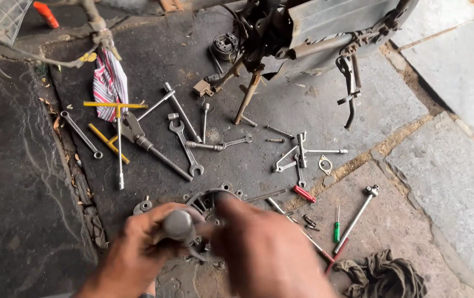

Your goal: Disassembling and cleaning components of a motorcycle engine in a workshop setting.

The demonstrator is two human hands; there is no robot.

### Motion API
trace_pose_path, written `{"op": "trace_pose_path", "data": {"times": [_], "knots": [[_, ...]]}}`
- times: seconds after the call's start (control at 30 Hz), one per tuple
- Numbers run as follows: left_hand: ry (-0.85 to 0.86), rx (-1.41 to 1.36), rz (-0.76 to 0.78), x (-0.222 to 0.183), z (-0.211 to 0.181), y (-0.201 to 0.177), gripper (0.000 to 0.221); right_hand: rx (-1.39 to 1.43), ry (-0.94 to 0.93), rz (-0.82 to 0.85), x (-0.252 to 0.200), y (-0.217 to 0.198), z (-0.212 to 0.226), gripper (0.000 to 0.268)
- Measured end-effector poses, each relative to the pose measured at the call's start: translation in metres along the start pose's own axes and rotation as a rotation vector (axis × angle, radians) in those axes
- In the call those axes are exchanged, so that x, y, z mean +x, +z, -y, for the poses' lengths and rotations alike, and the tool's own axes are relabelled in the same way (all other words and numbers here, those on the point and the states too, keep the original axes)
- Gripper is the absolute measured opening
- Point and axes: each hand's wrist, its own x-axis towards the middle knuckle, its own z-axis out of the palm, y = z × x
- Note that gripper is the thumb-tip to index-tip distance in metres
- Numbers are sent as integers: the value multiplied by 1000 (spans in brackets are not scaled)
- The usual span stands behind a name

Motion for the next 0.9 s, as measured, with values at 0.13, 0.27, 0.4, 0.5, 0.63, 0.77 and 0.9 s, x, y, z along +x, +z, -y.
{"op": "trace_pose_path", "data": {"times": [0.13,0.27,0.4,0.5,0.63,0.77,0.9], "knots": [[-113,24,-109,-2,-4,7,32,-141,-178,92,7,-19,70,38],[-136,448,-155,-4,39,8,39,-223,-405,212,23,-1,52,35],[100,-48,-60,5,-14,-1,32,-353,-705,142,29,12,38,19],[14,-26,206,5,-28,-17,28,-307,-987,-138,27,8,41,21],[-114,189,111,-4,29,-17,35,-409,-693,238,25,-13,64,32],[670,837,9,12,12,-16,25,-605,-386,443,21,-21,74,34],[-455,188,147,18,-58,-17,34,-291,-1031,-268,17,-5,49,13]]}}
